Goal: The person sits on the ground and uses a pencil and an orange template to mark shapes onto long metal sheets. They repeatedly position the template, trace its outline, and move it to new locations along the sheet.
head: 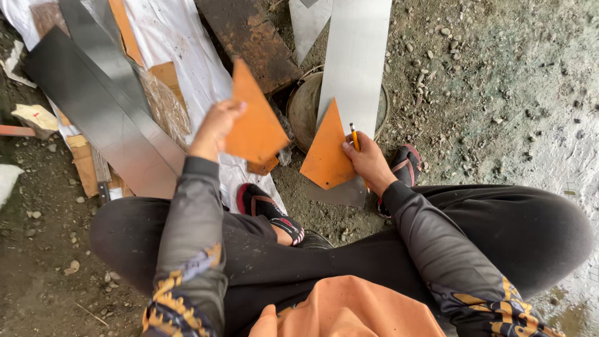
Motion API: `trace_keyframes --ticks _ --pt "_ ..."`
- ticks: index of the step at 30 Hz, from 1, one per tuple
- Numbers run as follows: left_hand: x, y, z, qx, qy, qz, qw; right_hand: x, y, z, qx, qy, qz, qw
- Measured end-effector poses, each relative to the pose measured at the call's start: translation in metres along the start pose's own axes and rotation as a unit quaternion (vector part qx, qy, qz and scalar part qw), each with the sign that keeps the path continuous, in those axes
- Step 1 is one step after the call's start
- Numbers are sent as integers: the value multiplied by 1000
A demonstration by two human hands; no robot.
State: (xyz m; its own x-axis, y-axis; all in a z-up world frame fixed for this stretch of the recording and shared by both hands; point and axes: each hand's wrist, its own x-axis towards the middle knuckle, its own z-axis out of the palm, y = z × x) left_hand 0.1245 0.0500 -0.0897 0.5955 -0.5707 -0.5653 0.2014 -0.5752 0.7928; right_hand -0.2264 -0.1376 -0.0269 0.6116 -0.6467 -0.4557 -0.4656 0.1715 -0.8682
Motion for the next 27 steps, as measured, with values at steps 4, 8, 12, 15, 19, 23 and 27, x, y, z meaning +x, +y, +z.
trace_keyframes --ticks 4,8,12,15,19,23,27 --pt "-97 4 90 -171 -129 50 976 7 9 -5 98 25 73 992" --pt "-149 -25 177 -70 -45 -21 996 24 17 -19 181 73 30 980" --pt "-144 -48 215 41 14 103 994 30 26 -24 209 102 0 973" --pt "-132 -59 224 114 36 153 981 31 13 -27 187 156 -50 969" --pt "-133 -82 233 156 19 169 973 29 -14 -24 153 153 -99 971" --pt "-144 -88 236 143 -1 164 976 24 -37 22 29 58 -186 981" --pt "-154 -78 229 132 6 181 975 1 -53 70 -112 -11 -154 982"
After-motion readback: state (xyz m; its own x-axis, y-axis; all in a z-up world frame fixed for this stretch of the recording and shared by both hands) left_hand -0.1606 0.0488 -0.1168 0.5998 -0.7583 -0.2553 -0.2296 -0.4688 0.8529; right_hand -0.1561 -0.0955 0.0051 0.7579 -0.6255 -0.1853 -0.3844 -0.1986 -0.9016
